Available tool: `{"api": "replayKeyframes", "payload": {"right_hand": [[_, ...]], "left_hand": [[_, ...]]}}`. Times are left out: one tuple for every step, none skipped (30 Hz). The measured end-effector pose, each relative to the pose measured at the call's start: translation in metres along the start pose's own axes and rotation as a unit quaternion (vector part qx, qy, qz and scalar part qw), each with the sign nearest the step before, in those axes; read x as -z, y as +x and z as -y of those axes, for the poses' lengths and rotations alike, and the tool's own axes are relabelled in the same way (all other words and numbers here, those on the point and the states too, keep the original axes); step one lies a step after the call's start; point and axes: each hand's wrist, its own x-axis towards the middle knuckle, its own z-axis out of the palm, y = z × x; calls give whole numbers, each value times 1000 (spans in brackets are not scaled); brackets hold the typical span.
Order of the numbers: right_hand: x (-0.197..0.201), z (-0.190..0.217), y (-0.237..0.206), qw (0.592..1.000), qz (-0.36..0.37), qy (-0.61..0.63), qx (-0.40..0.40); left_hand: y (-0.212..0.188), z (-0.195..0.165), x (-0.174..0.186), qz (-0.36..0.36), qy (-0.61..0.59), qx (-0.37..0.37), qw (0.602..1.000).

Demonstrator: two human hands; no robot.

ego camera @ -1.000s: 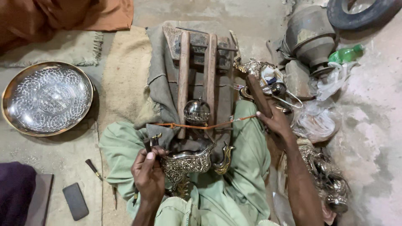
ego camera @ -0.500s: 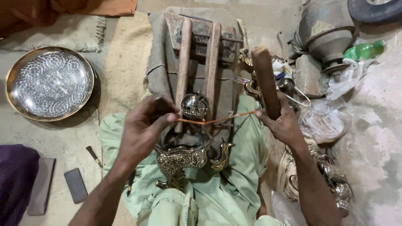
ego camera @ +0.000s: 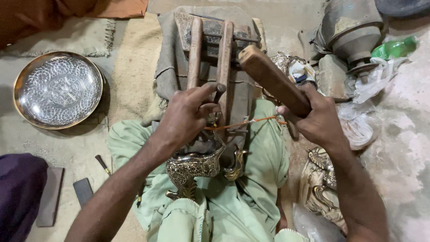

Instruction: The person sits on the floor and holds a small punch against ornate silver metalware resting on a wooden anvil stand, striking the punch with a wooden mallet to chase decorative patterns. The person repositions the metal piece and the punch repeatedly while hammering different areas of the object.

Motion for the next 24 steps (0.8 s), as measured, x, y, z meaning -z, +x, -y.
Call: {"api": "replayKeyframes", "payload": {"right_hand": [[1,-2,3,1000,-5,-24,17],[2,-5,6,998,-9,-47,35],[3,-7,9,996,-13,-71,54],[4,-10,11,996,-11,-67,56],[3,-12,14,996,-9,-63,59],[2,-14,16,996,-7,-59,62],[1,-15,19,995,-9,-77,67],[-1,-17,21,993,-11,-96,73],[-2,-18,23,990,-12,-114,78],[-4,-18,25,992,-9,-92,84],[-6,-18,27,993,-6,-69,91],[-8,-17,30,994,-3,-47,98],[-10,-16,33,992,-5,-66,110],[-12,-14,36,989,-7,-85,122],[-14,-12,39,986,-9,-105,133],[-16,-10,42,987,-15,-79,136],[-17,-9,45,989,-22,-52,139],[-19,-7,48,989,-28,-26,141],[-21,-5,51,994,0,24,105],[-22,-4,53,995,28,73,68],[-23,-3,56,991,56,122,30],[-23,-2,58,995,48,31,76],[-22,-3,60,990,40,-60,121],[-22,-2,61,974,32,-151,165]], "left_hand": [[-1,-2,0,3,23,-13,1000],[-2,-3,-1,-8,24,-24,999],[-3,-5,-1,-19,26,-36,999],[-4,-7,-2,-30,28,-47,998],[-4,-8,-3,-28,30,-41,998],[-5,-9,-4,-26,32,-36,999],[-5,-10,-4,-23,35,-30,999],[-6,-10,-4,-25,30,-31,999],[-6,-10,-4,-25,24,-32,999],[-6,-10,-4,-26,18,-33,999],[-6,-10,-4,-30,26,-45,998],[-6,-9,-3,-35,33,-57,997],[-6,-9,-3,-39,41,-70,996],[-5,-9,-3,-33,44,-59,997],[-4,-9,-3,-27,47,-48,997],[-4,-9,-4,-20,49,-37,998],[-4,-9,-4,-26,40,-42,998],[-4,-9,-4,-31,31,-48,998],[-5,-9,-5,-37,21,-53,998],[-5,-9,-5,-30,22,-41,998],[-5,-8,-5,-23,24,-30,999],[-5,-8,-5,-17,25,-18,999],[-5,-7,-6,-14,33,-16,999],[-5,-5,-6,-12,42,-13,999]]}}
